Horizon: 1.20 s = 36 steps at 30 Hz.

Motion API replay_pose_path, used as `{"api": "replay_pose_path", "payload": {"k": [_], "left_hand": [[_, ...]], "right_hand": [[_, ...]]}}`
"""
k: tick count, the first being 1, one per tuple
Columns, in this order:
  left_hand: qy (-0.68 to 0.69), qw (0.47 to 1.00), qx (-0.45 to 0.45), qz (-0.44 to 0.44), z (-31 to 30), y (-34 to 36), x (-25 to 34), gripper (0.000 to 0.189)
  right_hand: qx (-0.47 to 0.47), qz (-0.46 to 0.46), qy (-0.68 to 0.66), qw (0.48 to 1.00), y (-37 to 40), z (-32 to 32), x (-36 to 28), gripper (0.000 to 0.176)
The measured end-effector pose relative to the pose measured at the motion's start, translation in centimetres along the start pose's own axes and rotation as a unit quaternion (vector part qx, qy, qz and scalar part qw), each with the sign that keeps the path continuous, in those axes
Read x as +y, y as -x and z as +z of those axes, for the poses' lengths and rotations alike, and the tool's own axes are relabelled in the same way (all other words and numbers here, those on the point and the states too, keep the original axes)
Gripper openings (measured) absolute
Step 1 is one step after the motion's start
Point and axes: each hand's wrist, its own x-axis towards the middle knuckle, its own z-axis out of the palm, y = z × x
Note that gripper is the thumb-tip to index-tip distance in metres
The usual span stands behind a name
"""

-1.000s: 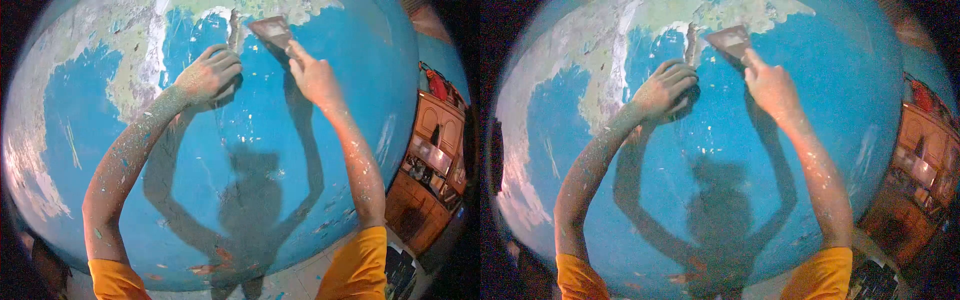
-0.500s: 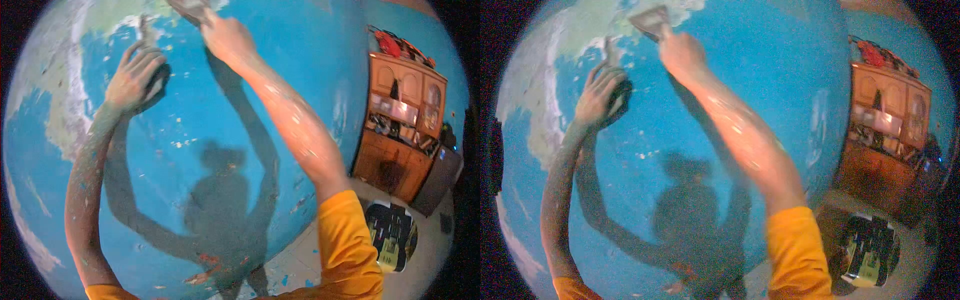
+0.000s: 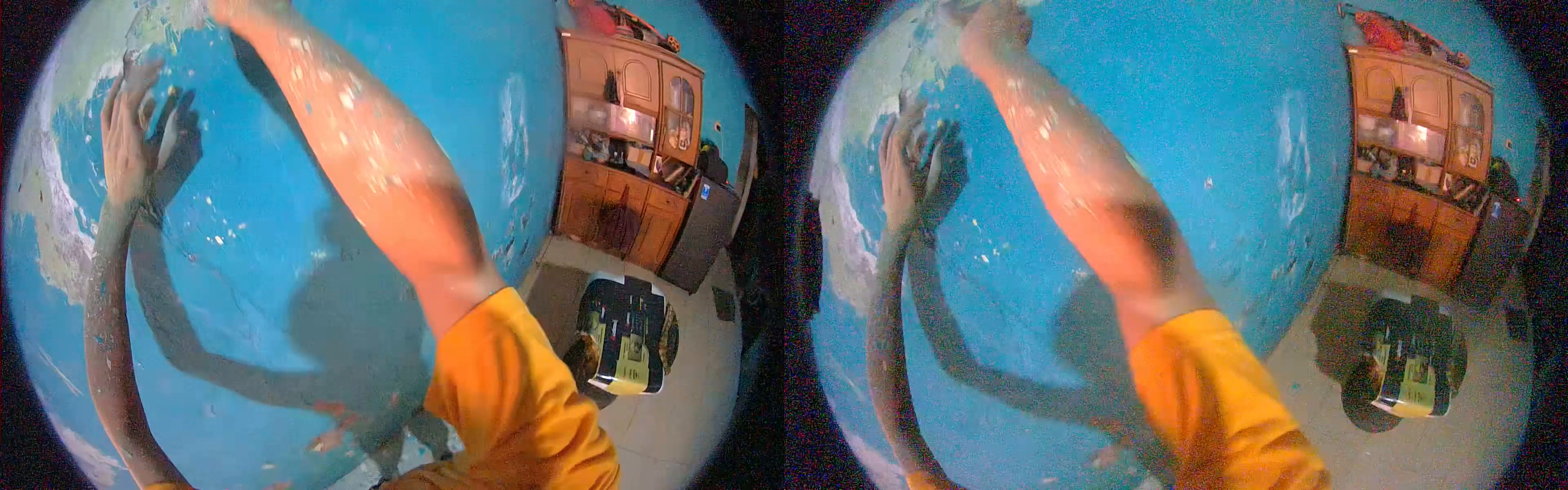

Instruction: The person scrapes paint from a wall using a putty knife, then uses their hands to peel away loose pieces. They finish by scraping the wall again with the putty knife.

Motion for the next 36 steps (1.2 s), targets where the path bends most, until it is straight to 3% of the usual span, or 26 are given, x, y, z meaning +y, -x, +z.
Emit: {"api": "replay_pose_path", "payload": {"k": [1,2,5,7,9,11,13,15,16,17,18,19,20,22,23,24,25,27,28,29,30,31,32,33,34,36], "left_hand": [[0.061,0.997,0.052,0.011,0.0,-1.2,2.3,0.048],[0.068,0.996,0.047,0.009,0.4,-2.0,3.1,0.048],[0.12,0.99,0.043,0.057,1.4,-3.2,3.5,0.047],[0.1,0.951,-0.141,0.256,3.1,-2.5,5.6,0.037],[0.13,0.904,-0.282,0.294,2.6,-1.0,9.6,0.023],[0.177,0.906,-0.271,0.274,2.6,1.9,13.9,0.017],[0.248,0.909,-0.248,0.224,1.8,4.4,17.6,0.019],[0.347,0.902,-0.207,0.151,1.1,7.2,20.6,0.027],[0.391,0.89,-0.195,0.133,0.8,9.0,22.0,0.032],[0.426,0.885,-0.184,-0.022,0.0,11.6,24.2,0.036],[0.448,0.861,-0.166,-0.172,-0.5,14.2,26.7,0.041],[0.509,0.793,-0.134,-0.308,-0.8,15.8,29.8,0.041],[0.556,0.7,-0.105,-0.436,-0.9,17.1,32.7,0.041],[0.657,0.41,-0.355,-0.524,0.8,19.0,36.1,0.044],[0.688,0.255,-0.296,-0.611,1.2,19.2,38.6,0.042],[0.696,0.092,-0.225,-0.676,1.7,18.2,40.6,0.041],[0.699,0.096,-0.222,-0.673,2.5,17.2,42.0,0.041],[0.673,0.341,-0.394,-0.525,4.1,14.4,44.1,0.037],[0.675,0.339,-0.39,-0.526,5.6,15.2,46.7,0.037],[0.67,0.395,-0.356,-0.518,7.9,17.3,50.2,0.035],[0.661,0.45,-0.319,-0.509,9.4,18.1,52.8,0.034],[0.66,0.452,-0.315,-0.512,11.1,16.9,54.7,0.034],[0.71,0.327,-0.317,-0.538,13.0,15.2,56.9,0.032],[0.747,0.196,-0.314,-0.553,14.9,13.4,59.2,0.031],[0.745,0.195,-0.312,-0.557,16.5,11.6,61.2,0.031],[0.813,0.053,-0.238,-0.529,19.0,8.8,64.3,0.03]], "right_hand": [[0.077,-0.086,-0.023,0.993,1.6,0.8,1.0,0.03],[0.085,-0.084,-0.052,0.991,5.2,1.2,1.1,0.033],[-0.021,0.046,-0.124,0.991,15.4,0.4,1.1,0.028],[-0.022,0.15,-0.206,0.967,20.7,0.3,1.2,0.028],[0.055,0.16,-0.215,0.962,25.7,1.6,3.0,0.024],[-0.068,0.277,-0.408,0.867,30.6,0.5,4.3,0.023],[-0.025,0.423,-0.582,0.694,34.9,-0.9,3.4,0.022],[-0.059,0.363,-0.449,0.814,41.6,0.4,5.9,0.029],[-0.009,0.484,-0.511,0.71,42.9,-0.3,6.1,0.031],[0.046,0.588,-0.559,0.583,44.0,-1.5,6.3,0.034],[0.053,0.587,-0.559,0.584,45.9,-2.0,7.8,0.034],[0.033,0.525,-0.404,0.749,48.8,-1.8,10.0,0.035],[0.012,0.44,-0.225,0.869,50.6,-2.0,11.3,0.037],[0.05,0.486,-0.26,0.833,50.7,-3.8,12.7,0.035],[0.079,0.522,-0.297,0.796,50.2,-4.6,13.6,0.033],[0.081,0.517,-0.296,0.799,49.6,-5.0,14.7,0.033],[0.097,0.503,-0.224,0.829,49.2,-5.5,15.6,0.03],[0.113,0.488,-0.148,0.853,47.8,-7.2,17.6,0.027],[0.06,0.549,-0.186,0.813,47.1,-8.6,19.0,0.024],[0.005,0.605,-0.22,0.765,46.7,-9.8,20.9,0.021],[-0.001,0.602,-0.22,0.768,47.2,-10.5,22.9,0.021],[0.007,0.518,-0.14,0.844,48.2,-11.0,25.8,0.017],[0.017,0.422,-0.058,0.905,49.0,-11.8,29.1,0.015],[0.013,0.418,-0.058,0.906,49.9,-12.8,32.5,0.015],[0.021,0.431,-0.132,0.892,50.7,-13.9,35.7,0.015],[0.031,0.453,-0.214,0.865,50.2,-16.8,40.3,0.016]]}}
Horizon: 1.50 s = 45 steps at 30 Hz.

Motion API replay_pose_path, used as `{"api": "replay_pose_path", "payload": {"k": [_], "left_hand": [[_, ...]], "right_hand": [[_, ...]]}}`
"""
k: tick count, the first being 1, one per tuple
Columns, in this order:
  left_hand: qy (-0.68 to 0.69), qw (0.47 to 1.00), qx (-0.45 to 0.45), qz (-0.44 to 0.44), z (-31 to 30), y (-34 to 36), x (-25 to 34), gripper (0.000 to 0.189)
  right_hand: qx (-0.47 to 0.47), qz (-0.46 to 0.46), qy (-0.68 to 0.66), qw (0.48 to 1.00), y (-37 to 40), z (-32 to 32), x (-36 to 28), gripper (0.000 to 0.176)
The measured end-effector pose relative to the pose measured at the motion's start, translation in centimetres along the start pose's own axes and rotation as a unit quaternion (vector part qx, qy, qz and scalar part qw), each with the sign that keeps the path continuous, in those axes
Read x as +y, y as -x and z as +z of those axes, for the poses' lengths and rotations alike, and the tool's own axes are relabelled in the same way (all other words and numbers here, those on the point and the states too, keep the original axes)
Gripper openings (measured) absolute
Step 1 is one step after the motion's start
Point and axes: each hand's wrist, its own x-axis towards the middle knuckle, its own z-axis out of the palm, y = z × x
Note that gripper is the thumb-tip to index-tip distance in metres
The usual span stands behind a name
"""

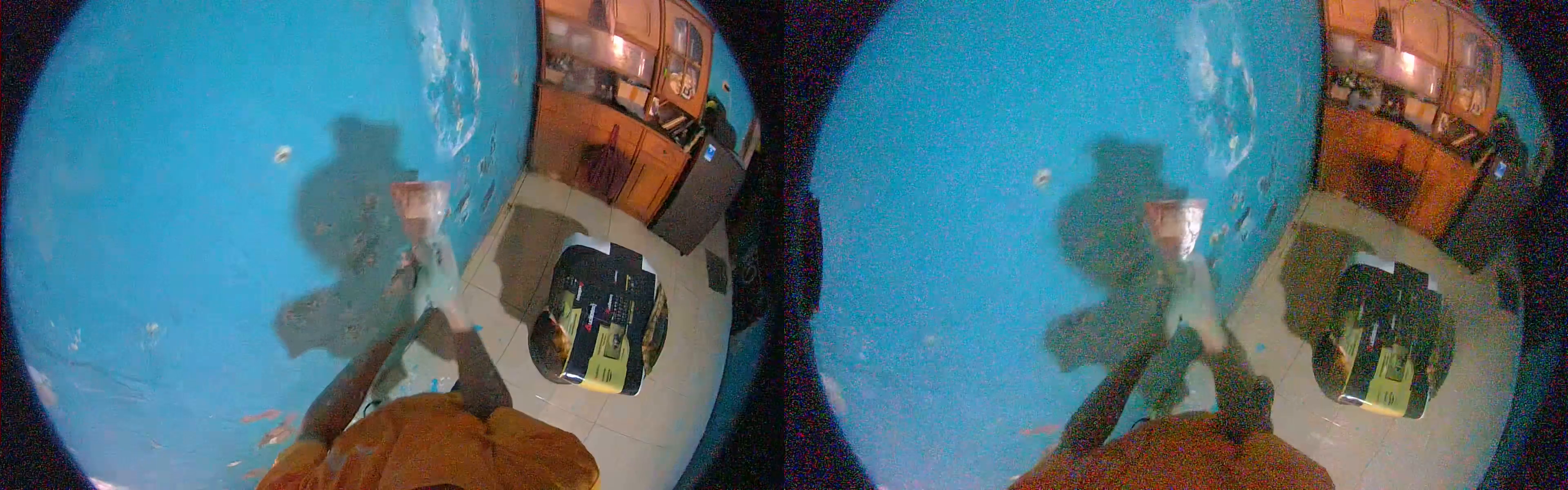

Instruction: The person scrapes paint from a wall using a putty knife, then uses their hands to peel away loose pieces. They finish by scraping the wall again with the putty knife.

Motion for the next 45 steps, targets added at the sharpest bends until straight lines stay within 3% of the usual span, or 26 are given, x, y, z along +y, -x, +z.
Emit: {"api": "replay_pose_path", "payload": {"k": [2,3,4,5,6,7,9,12,13,14,15,18,22,25,28,30,31,33,36,37,38,40,41,42,43,45], "left_hand": [[0.16,0.983,-0.086,0.004,2.2,-3.6,-1.3,0.028],[0.236,0.963,-0.132,0.012,3.3,-5.7,-1.8,0.028],[0.235,0.963,-0.128,0.008,3.9,-8.3,-3.0,0.028],[-0.019,1.0,0.012,-0.008,3.6,-11.4,-5.0,0.028],[-0.273,0.95,0.148,-0.027,2.9,-13.8,-6.8,0.029],[-0.277,0.948,0.151,-0.033,1.7,-15.8,-7.7,0.029],[-0.508,0.839,0.166,0.107,-1.4,-19.7,-8.6,0.032],[-0.766,0.552,0.165,0.287,-4.0,-22.5,-8.0,0.036],[-0.766,0.554,0.166,0.279,-4.0,-22.2,-8.1,0.036],[-0.588,0.762,0.234,0.138,-0.7,-21.4,-4.8,0.036],[-0.352,0.894,0.278,-0.003,1.2,-22.5,-2.4,0.037],[-0.315,0.886,0.333,0.07,0.3,-26.7,-4.6,0.036],[-0.416,0.84,0.347,0.012,-1.9,-32.5,-3.8,0.033],[-0.304,0.898,0.292,0.123,0.4,-35.8,1.0,0.034],[-0.337,0.868,0.321,0.172,2.4,-36.7,-1.1,0.034],[-0.301,0.861,0.371,0.173,3.4,-38.6,-2.2,0.033],[-0.282,0.857,0.397,0.171,3.9,-39.1,-2.8,0.033],[-0.242,0.845,0.455,0.143,5.0,-38.9,-4.3,0.032],[-0.213,0.901,0.377,-0.023,5.4,-41.3,0.8,0.035],[-0.276,0.88,0.385,-0.013,4.8,-40.0,-1.9,0.034],[-0.28,0.879,0.386,-0.002,5.0,-40.6,-2.0,0.034],[-0.241,0.863,0.439,0.071,6.3,-41.8,-2.9,0.037],[-0.222,0.851,0.462,0.112,6.6,-42.8,-3.2,0.039],[-0.202,0.838,0.487,0.142,7.2,-42.9,-3.7,0.041],[-0.179,0.822,0.515,0.162,7.8,-42.2,-4.2,0.043],[-0.198,0.838,0.492,0.128,7.4,-44.7,-1.5,0.044]], "right_hand": [[-0.003,0.158,-0.355,0.921,-3.8,-4.4,-0.1,0.025],[0.002,0.04,-0.052,0.998,-5.9,-6.0,-2.1,0.037],[0.003,0.045,-0.055,0.997,-8.2,-6.9,-1.5,0.037],[0.012,0.065,-0.122,0.99,-10.4,-7.2,-0.4,0.026],[0.023,0.086,-0.188,0.978,-12.0,-7.5,0.6,0.018],[0.024,0.092,-0.192,0.977,-13.5,-7.6,1.4,0.018],[0.016,0.181,-0.237,0.954,-16.9,-7.5,2.6,0.023],[-0.014,0.246,-0.245,0.938,-21.1,-6.8,3.8,0.026],[-0.015,0.254,-0.245,0.936,-21.1,-6.5,4.5,0.026],[-0.023,0.235,-0.256,0.937,-21.0,-6.2,5.0,0.027],[-0.033,0.201,-0.266,0.942,-22.4,-6.2,5.1,0.028],[0.006,0.247,-0.25,0.936,-25.1,-6.4,9.4,0.033],[-0.077,0.24,-0.244,0.937,-31.6,-7.1,11.9,0.038],[-0.047,0.175,-0.166,0.969,-36.8,-7.0,9.0,0.042],[0.0,0.297,-0.335,0.894,-35.2,-8.3,9.9,0.039],[-0.023,0.094,-0.325,0.941,-33.4,-9.8,17.4,0.035],[-0.031,0.097,-0.328,0.939,-35.2,-10.6,17.4,0.035],[-0.216,0.049,-0.019,0.975,-37.8,-12.5,15.9,0.028],[-0.263,0.21,-0.035,0.941,-43.2,-12.2,8.7,0.045],[-0.123,0.012,0.236,0.964,-40.2,-13.1,18.6,0.023],[-0.122,0.002,0.231,0.965,-38.5,-13.5,19.9,0.023],[-0.178,0.304,-0.193,0.916,-35.5,-14.4,20.6,0.026],[-0.184,0.296,-0.196,0.917,-37.7,-14.1,19.8,0.026],[-0.199,0.107,0.021,0.974,-39.9,-14.1,17.2,0.027],[-0.201,-0.083,0.237,0.947,-41.1,-14.4,14.5,0.029],[-0.261,-0.025,0.239,0.935,-45.4,-14.8,7.8,0.032]]}}
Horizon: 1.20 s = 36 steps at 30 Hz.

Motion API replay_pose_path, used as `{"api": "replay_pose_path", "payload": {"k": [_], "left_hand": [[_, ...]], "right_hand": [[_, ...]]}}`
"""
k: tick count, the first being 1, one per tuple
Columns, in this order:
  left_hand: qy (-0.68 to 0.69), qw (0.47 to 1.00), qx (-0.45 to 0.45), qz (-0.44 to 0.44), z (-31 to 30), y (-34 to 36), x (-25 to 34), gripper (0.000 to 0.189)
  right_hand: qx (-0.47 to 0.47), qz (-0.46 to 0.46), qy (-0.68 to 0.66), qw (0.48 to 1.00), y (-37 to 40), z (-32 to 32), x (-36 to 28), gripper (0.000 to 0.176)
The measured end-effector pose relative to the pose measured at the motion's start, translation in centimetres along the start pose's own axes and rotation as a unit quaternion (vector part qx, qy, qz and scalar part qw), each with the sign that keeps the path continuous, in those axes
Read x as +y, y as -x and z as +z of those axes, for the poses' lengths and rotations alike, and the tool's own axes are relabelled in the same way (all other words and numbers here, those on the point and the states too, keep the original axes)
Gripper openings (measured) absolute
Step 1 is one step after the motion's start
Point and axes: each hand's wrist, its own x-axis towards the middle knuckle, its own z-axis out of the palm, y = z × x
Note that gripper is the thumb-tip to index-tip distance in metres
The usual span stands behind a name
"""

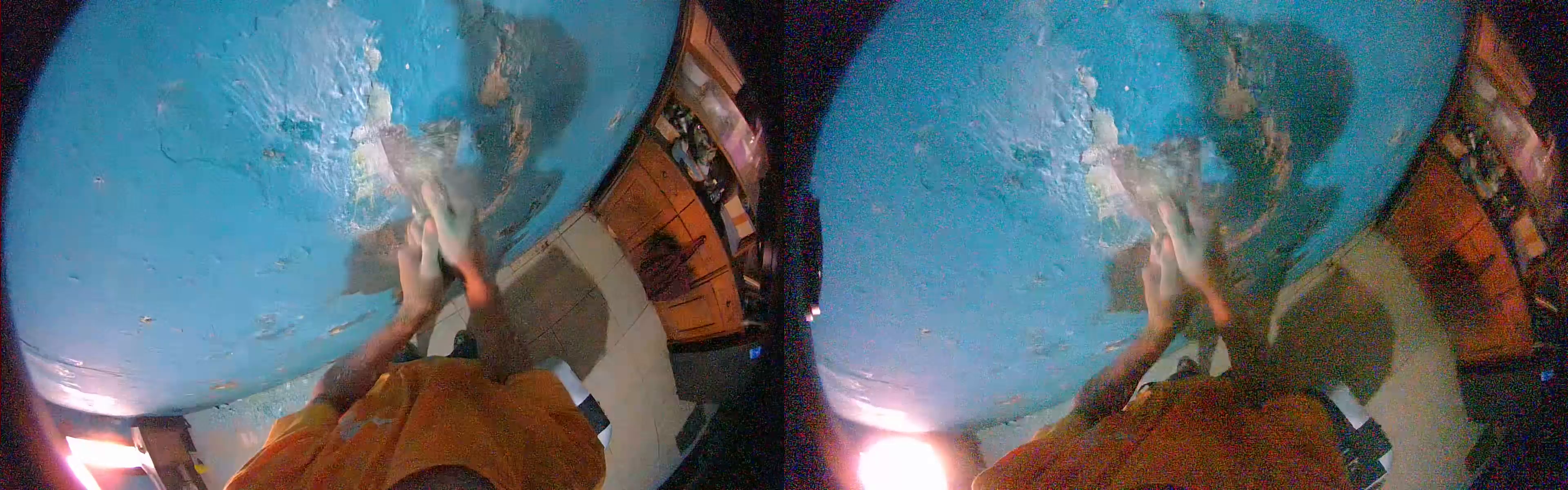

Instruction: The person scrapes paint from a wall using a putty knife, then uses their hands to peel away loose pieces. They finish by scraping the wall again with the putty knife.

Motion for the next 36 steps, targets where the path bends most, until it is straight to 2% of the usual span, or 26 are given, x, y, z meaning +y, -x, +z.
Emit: {"api": "replay_pose_path", "payload": {"k": [1,2,3,4,5,6,8,10,14,17,18,19,20,21,22,23,24,27,28,29,31,32,33,34,35,36], "left_hand": [[-0.021,0.999,-0.038,-0.011,0.9,-0.9,1.5,0.045],[-0.016,0.999,-0.052,0.001,1.0,-0.4,1.9,0.044],[-0.012,0.999,-0.051,0.005,0.7,0.4,0.5,0.044],[-0.052,0.998,-0.045,-0.01,0.0,2.0,-2.9,0.044],[-0.086,0.995,-0.037,-0.032,-1.4,3.0,-7.5,0.044],[-0.082,0.996,-0.033,-0.03,-0.8,3.0,-9.9,0.044],[-0.029,0.999,0.007,0.023,0.2,3.8,-14.4,0.042],[-0.159,0.987,-0.037,0.005,1.8,3.4,-16.6,0.04],[0.222,0.965,0.022,-0.141,4.9,2.6,-11.9,0.039],[0.195,0.979,-0.007,0.055,4.4,1.0,-6.1,0.039],[-0.049,0.996,-0.053,0.06,3.2,-1.2,-5.3,0.036],[-0.061,0.996,-0.046,0.054,2.8,-2.8,-5.1,0.036],[-0.014,1.0,-0.024,-0.001,2.1,-3.5,-5.4,0.035],[0.043,0.998,-0.007,-0.036,2.0,-4.6,-4.7,0.035],[0.039,0.998,-0.033,0.04,2.1,-3.9,-3.7,0.037],[0.031,0.992,-0.058,0.105,1.6,-1.2,-3.1,0.039],[-0.038,0.995,-0.033,0.089,1.1,0.9,-4.3,0.039],[-0.16,0.986,-0.051,0.008,0.0,-1.2,-4.2,0.039],[-0.217,0.968,-0.103,-0.071,-0.3,-2.7,-3.3,0.039],[-0.471,0.854,-0.012,0.221,-0.3,-4.3,-1.6,0.038],[-0.392,0.871,-0.062,0.291,-0.5,-5.8,0.6,0.034],[-0.209,0.962,-0.096,0.151,-0.4,-5.2,1.3,0.035],[-0.012,0.991,-0.131,-0.003,-0.6,-3.2,1.4,0.035],[-0.019,0.98,-0.179,-0.089,-0.8,-1.5,2.1,0.038],[0.029,0.997,-0.039,0.063,1.2,0.9,-2.1,0.038],[0.062,0.997,-0.041,0.031,1.6,0.5,-0.6,0.037]], "right_hand": [[-0.069,0.033,-0.01,0.997,-0.9,-1.8,-1.3,0.038],[0.113,-0.196,0.071,0.972,-0.5,1.4,3.0,0.043],[0.114,-0.201,0.074,0.97,0.4,1.3,2.5,0.043],[0.069,0.013,-0.107,0.992,2.4,1.4,1.9,0.047],[0.012,0.228,-0.273,0.935,3.9,2.9,2.1,0.051],[0.009,0.224,-0.27,0.936,3.3,2.6,3.5,0.051],[-0.174,0.16,-0.114,0.965,2.7,2.2,6.9,0.051],[-0.116,0.122,-0.111,0.98,1.8,-1.1,3.5,0.041],[-0.045,0.087,-0.13,0.987,1.7,-2.1,3.2,0.037],[-0.048,0.068,-0.142,0.986,-0.7,-1.5,1.7,0.034],[-0.06,0.025,-0.154,0.986,-2.1,-2.0,-0.2,0.033],[-0.074,-0.014,-0.17,0.983,-3.2,-1.9,-1.2,0.032],[-0.035,0.151,-0.23,0.961,-3.0,4.4,7.3,0.024],[-0.043,0.144,-0.23,0.961,-2.8,2.6,4.0,0.024],[-0.025,-0.035,-0.028,0.999,-3.0,-0.3,0.6,0.027],[-0.003,-0.198,0.175,0.964,-2.0,-1.8,-1.6,0.032],[0.039,-0.094,-0.094,0.99,-0.3,0.3,1.1,0.034],[0.078,0.015,-0.185,0.979,0.1,0.9,-0.7,0.037],[-0.057,0.157,-0.131,0.977,-2.1,-2.4,-5.4,0.037],[-0.062,0.163,-0.132,0.976,-3.5,-2.3,-6.0,0.037],[-0.006,-0.03,-0.015,0.999,-5.5,-2.2,-7.5,0.037],[0.035,-0.173,0.162,0.971,-4.3,-1.7,-5.1,0.035],[0.041,-0.182,0.162,0.969,-2.8,-1.1,-3.0,0.035],[0.032,-0.081,0.029,0.996,-0.6,-0.6,-1.2,0.033],[0.025,0.012,-0.105,0.994,-0.6,-0.4,-0.4,0.032],[0.024,0.004,-0.104,0.994,-1.5,-1.1,-1.7,0.032]]}}
